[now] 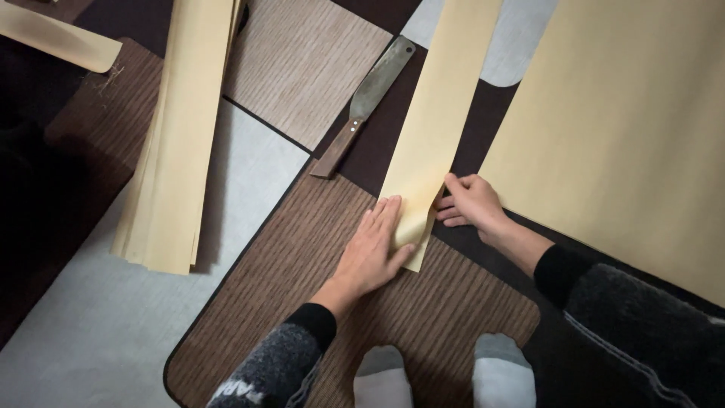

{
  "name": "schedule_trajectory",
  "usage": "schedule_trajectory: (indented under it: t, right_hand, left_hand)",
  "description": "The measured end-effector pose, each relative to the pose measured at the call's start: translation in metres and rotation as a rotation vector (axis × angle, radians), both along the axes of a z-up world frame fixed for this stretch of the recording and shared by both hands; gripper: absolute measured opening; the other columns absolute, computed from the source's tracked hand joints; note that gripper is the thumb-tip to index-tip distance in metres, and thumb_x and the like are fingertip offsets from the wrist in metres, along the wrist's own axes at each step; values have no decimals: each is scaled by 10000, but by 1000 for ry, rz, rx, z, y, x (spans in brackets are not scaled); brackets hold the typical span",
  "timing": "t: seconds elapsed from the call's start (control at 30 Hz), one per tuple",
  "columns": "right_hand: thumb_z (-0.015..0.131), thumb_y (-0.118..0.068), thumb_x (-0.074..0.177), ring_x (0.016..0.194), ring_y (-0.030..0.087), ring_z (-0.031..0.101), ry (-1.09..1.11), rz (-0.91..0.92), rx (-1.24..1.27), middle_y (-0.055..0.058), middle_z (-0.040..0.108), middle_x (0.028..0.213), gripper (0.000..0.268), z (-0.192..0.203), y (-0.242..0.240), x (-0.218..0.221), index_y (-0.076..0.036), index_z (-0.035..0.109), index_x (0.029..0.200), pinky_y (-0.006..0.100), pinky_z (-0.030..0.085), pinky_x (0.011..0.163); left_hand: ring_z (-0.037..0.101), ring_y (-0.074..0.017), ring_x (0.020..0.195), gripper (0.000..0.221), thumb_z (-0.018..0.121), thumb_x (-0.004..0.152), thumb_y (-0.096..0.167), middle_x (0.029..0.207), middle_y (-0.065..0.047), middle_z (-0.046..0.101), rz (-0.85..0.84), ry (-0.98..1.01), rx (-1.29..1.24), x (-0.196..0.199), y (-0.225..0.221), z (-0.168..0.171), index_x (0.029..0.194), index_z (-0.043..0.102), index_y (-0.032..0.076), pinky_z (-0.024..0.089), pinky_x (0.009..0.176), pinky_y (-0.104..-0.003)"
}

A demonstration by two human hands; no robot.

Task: Cutting long, uniform strips from a large sheet of thin material using a large knife on a floor-based workspace.

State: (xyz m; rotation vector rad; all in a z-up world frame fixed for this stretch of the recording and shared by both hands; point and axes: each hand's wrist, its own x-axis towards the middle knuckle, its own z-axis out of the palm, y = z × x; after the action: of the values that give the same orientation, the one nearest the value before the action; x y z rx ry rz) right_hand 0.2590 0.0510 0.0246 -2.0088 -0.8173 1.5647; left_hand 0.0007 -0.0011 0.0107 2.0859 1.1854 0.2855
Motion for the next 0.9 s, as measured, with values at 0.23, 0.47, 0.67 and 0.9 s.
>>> schedule_trajectory:
  t: [0.23,0.47,0.67,0.9]
  right_hand:
    - [543,-495,1199,1321,510,707,206,-148,-73,426,590,1503,793,-6,-2,-15,115,357,1669,641,606,1043]
    - [730,-415,1130,1057,377,821,176,-122,-93,272,748,1282,667,-37,-4,-4,53,545,1568,561,686,938]
    - [713,-355,1145,1036,335,831,137,-50,-80,248,794,1242,510,-36,-2,-5,65,667,1431,518,696,900]
    - [685,-385,1148,979,330,839,149,-6,-109,247,801,1204,619,-30,-5,-10,63,595,1566,472,709,814]
  left_hand:
    - [360,-458,1687,1117,687,982,689,1769,-252,463,-31,10,68,-4,9,-2,1782,310,7,273,1383,-640]
    - [716,-391,1272,768,832,951,347,1367,-176,725,294,145,467,-24,106,7,1632,576,101,590,1056,-549]
    - [696,-412,1315,947,771,997,189,1517,-199,615,334,524,283,-33,153,-16,1794,267,103,640,1009,-533]
    - [661,-425,1283,1029,887,839,403,1387,-188,575,418,683,93,-35,134,-57,1695,393,115,666,907,-532]
